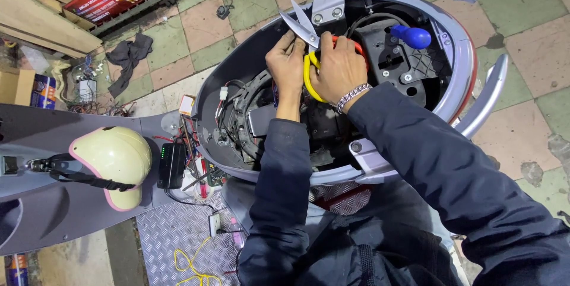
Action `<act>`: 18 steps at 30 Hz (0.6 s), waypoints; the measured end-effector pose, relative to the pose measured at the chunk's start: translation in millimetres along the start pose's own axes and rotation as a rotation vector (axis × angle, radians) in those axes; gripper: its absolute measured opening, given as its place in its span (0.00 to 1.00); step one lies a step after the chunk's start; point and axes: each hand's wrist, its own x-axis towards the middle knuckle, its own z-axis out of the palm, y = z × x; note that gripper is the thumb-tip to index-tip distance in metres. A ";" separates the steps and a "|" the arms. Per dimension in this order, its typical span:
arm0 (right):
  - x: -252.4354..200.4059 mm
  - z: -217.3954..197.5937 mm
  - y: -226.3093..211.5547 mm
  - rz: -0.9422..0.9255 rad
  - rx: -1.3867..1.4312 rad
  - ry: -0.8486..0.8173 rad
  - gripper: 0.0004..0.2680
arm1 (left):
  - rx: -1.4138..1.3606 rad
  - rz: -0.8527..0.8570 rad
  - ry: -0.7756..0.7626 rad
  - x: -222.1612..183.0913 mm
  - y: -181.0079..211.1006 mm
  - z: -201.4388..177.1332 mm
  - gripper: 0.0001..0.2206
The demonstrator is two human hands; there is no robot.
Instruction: Organizing and connecting the electrical wiring harness inside a motorcycle using hands and scissors.
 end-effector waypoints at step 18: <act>4.0 18.2 6.7 0.038 0.093 -0.049 0.13 | -0.055 0.035 -0.041 -0.5 -11.1 0.3 0.13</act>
